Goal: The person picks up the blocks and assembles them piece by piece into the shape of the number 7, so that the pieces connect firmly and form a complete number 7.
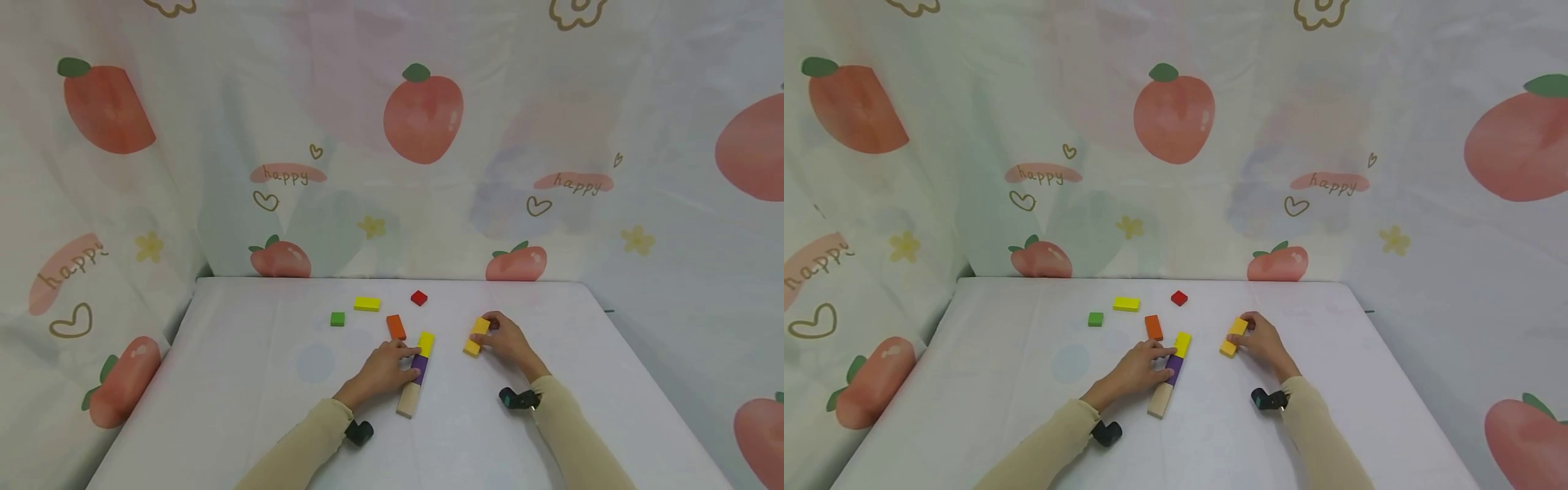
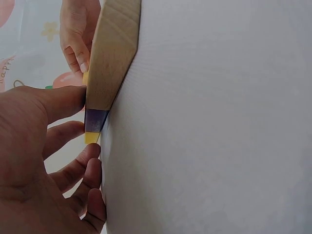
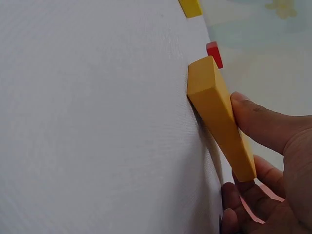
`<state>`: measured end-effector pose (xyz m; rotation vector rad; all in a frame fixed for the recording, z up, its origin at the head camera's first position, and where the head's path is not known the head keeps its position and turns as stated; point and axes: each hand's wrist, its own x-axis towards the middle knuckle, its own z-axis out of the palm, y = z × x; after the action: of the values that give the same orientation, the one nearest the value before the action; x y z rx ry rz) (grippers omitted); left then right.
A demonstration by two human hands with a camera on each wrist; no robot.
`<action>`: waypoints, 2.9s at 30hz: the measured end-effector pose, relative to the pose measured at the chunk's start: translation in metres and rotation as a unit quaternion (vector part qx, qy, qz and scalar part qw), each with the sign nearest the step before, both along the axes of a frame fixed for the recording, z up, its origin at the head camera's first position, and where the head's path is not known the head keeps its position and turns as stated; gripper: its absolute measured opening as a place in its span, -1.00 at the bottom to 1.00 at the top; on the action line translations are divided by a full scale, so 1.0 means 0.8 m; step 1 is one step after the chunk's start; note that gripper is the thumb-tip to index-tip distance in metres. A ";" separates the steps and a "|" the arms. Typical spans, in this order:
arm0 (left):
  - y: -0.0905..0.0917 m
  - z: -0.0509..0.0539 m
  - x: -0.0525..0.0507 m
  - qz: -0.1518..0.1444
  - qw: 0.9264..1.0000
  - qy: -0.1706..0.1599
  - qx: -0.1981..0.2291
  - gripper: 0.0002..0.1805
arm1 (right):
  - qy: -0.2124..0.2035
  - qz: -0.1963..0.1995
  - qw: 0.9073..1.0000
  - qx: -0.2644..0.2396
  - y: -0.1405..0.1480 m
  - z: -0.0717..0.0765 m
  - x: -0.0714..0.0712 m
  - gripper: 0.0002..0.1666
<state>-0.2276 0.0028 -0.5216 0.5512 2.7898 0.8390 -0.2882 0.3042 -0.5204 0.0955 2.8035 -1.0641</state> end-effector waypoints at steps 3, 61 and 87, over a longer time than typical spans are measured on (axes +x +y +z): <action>0.000 0.001 0.001 0.000 1.000 -0.001 0.000 -0.47 | 0.010 -0.010 1.000 -0.008 -0.002 -0.001 0.002 -0.16; 0.000 0.003 -0.001 0.001 1.000 -0.006 -0.008 -0.46 | 0.066 -0.059 0.982 -0.166 -0.072 0.002 -0.018 -0.27; 0.002 0.000 -0.002 0.010 1.000 -0.012 -0.011 -0.45 | 0.050 -0.060 0.976 -0.203 -0.102 -0.006 -0.032 -0.32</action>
<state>-0.2293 0.0046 -0.5218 0.5080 2.7845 0.8131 -0.3139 0.2227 -0.5250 0.1726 2.6240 -1.6903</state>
